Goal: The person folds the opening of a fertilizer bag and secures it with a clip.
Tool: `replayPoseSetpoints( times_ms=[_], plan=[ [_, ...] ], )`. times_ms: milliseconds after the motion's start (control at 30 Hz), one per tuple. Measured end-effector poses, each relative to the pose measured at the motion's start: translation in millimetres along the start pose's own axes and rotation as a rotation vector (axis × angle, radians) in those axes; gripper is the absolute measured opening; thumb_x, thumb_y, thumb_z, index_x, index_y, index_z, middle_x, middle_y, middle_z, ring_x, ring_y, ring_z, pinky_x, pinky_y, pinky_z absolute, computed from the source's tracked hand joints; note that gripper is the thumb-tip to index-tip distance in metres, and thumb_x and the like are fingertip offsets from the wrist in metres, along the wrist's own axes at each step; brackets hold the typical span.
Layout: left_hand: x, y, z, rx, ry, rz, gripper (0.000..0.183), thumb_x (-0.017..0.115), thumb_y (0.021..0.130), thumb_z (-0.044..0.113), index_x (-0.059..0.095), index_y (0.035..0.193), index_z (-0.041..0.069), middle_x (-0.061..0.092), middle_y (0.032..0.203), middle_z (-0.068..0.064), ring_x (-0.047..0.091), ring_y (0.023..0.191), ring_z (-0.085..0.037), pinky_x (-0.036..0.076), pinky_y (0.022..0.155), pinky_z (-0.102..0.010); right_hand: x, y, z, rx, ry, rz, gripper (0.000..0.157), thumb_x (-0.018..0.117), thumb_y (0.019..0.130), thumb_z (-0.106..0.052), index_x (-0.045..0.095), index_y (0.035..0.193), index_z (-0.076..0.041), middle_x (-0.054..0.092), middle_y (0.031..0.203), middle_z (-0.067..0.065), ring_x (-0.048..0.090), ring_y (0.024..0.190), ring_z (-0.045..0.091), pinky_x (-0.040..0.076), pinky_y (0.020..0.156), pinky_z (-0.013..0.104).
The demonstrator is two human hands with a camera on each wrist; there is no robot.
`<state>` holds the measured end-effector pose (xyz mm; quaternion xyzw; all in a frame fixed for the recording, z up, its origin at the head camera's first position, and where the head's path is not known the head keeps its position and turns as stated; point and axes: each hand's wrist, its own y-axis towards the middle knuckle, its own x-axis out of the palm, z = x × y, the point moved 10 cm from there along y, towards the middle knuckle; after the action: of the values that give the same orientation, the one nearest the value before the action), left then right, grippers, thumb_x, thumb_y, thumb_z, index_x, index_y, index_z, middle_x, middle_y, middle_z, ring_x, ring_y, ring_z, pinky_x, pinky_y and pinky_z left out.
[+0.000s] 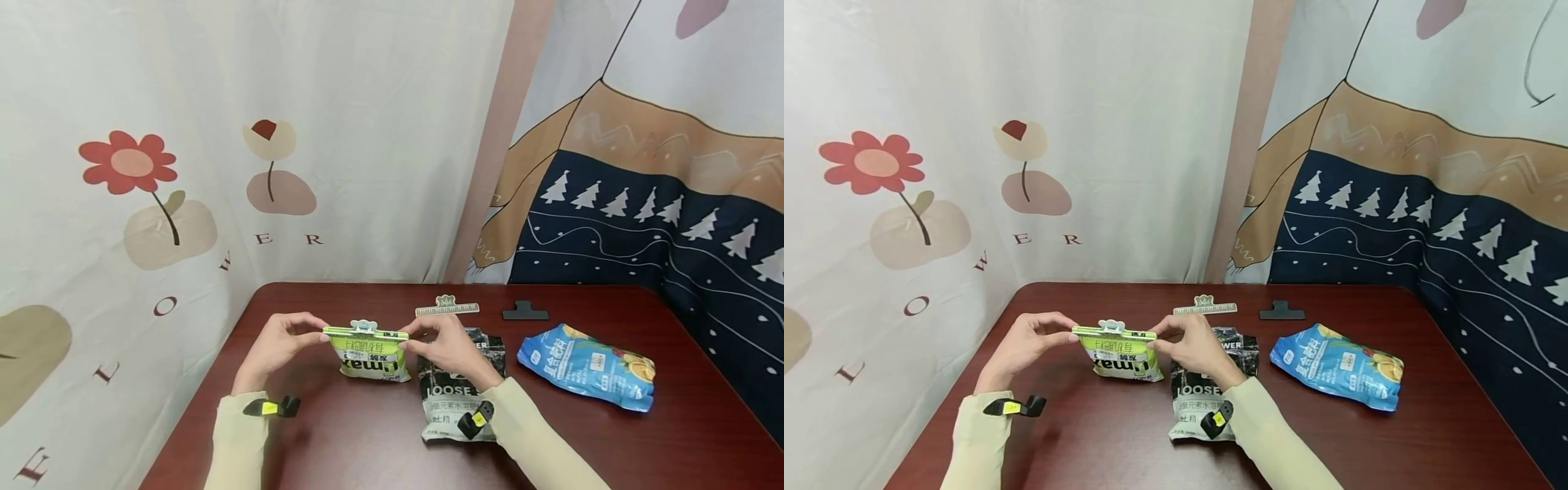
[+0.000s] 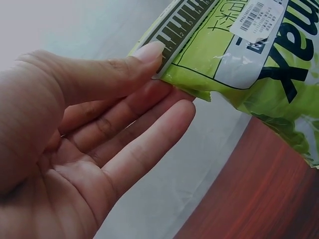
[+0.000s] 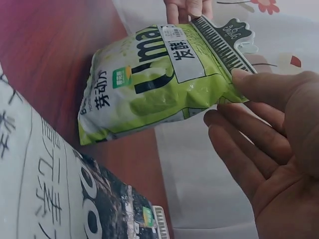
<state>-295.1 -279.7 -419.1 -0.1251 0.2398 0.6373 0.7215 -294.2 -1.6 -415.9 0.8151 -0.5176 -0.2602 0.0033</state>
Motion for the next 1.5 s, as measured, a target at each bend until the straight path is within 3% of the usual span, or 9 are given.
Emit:
replayPoseSetpoints(
  times_ms=[133,233,367,600,833,1000,1200,1367,1500],
  plan=[
    [-0.5,-0.1,-1.4,-0.010,-0.013,0.021,0.018,0.087,0.082,0.019,0.079,0.098,0.016,0.077,0.097,-0.004,0.061,0.083,-0.007,0.051,0.066,-0.025,1.3,0.1,0.2,-0.014,0.033,0.013,0.010,0.079,0.089,-0.009,0.080,0.097,-0.015,0.079,0.095,0.010,0.077,0.085,0.034,0.061,0.071,0.024],
    [0.6,-0.1,-2.0,-0.001,-0.022,0.031,0.017,0.086,0.082,0.015,0.079,0.098,0.014,0.077,0.096,-0.003,0.063,0.083,-0.007,0.052,0.069,-0.026,1.1,0.4,1.0,-0.019,0.018,0.029,0.010,0.079,0.089,-0.008,0.080,0.096,-0.015,0.079,0.093,0.012,0.077,0.082,0.030,0.061,0.070,0.024],
    [1.2,0.5,-3.6,0.006,-0.018,0.060,0.016,0.085,0.083,0.012,0.078,0.097,0.012,0.077,0.093,-0.003,0.066,0.087,-0.007,0.052,0.072,-0.025,-0.2,1.4,5.6,0.015,-0.016,0.044,0.008,0.079,0.089,-0.013,0.080,0.095,-0.019,0.080,0.089,0.004,0.077,0.079,0.021,0.059,0.068,0.023],
    [3.7,3.5,-4.7,0.000,-0.063,0.077,0.015,0.082,0.086,0.008,0.077,0.100,0.005,0.078,0.094,-0.008,0.071,0.082,-0.006,0.055,0.073,-0.028,-1.4,7.8,11.2,0.052,-0.013,0.037,0.004,0.081,0.089,-0.018,0.079,0.093,-0.019,0.077,0.088,-0.003,0.076,0.080,0.019,0.060,0.067,0.026],
    [6.6,8.5,-6.1,-0.035,-0.122,0.059,0.016,0.078,0.088,0.002,0.073,0.103,-0.003,0.078,0.094,-0.013,0.077,0.080,-0.018,0.062,0.077,-0.034,3.4,12.2,20.7,0.146,0.099,-0.010,0.006,0.080,0.090,-0.017,0.077,0.094,-0.013,0.078,0.090,0.004,0.076,0.088,0.037,0.062,0.078,0.050],
    [7.7,10.3,-8.4,-0.052,-0.155,0.043,0.018,0.075,0.090,-0.001,0.070,0.105,-0.009,0.076,0.097,-0.022,0.077,0.079,-0.023,0.063,0.078,-0.041,9.3,15.8,28.8,0.196,0.171,-0.048,0.010,0.079,0.091,-0.014,0.076,0.096,-0.006,0.078,0.090,0.010,0.077,0.086,0.038,0.062,0.080,0.052],
    [9.9,11.6,-16.4,-0.091,-0.177,0.020,0.019,0.073,0.091,-0.002,0.068,0.107,-0.012,0.076,0.097,-0.020,0.077,0.081,-0.030,0.062,0.080,-0.051,18.2,20.0,40.7,0.245,0.273,-0.084,0.011,0.077,0.090,-0.007,0.074,0.098,0.000,0.077,0.088,0.013,0.074,0.090,0.047,0.061,0.082,0.055],
    [12.9,13.7,-24.8,-0.129,-0.179,0.013,0.018,0.071,0.092,-0.003,0.067,0.108,-0.013,0.076,0.095,-0.019,0.077,0.077,-0.025,0.061,0.080,-0.054,25.8,21.9,49.8,0.292,0.362,-0.105,0.012,0.075,0.090,-0.002,0.072,0.098,0.006,0.076,0.086,0.014,0.073,0.091,0.051,0.059,0.085,0.057],
    [16.5,16.3,-31.5,-0.163,-0.180,-0.001,0.018,0.069,0.093,-0.003,0.067,0.108,-0.014,0.076,0.092,-0.017,0.075,0.075,-0.019,0.062,0.080,-0.052,31.1,22.1,58.0,0.345,0.387,-0.122,0.012,0.074,0.091,-0.003,0.071,0.098,0.007,0.077,0.086,0.015,0.077,0.085,0.041,0.060,0.086,0.055]
  ],
)
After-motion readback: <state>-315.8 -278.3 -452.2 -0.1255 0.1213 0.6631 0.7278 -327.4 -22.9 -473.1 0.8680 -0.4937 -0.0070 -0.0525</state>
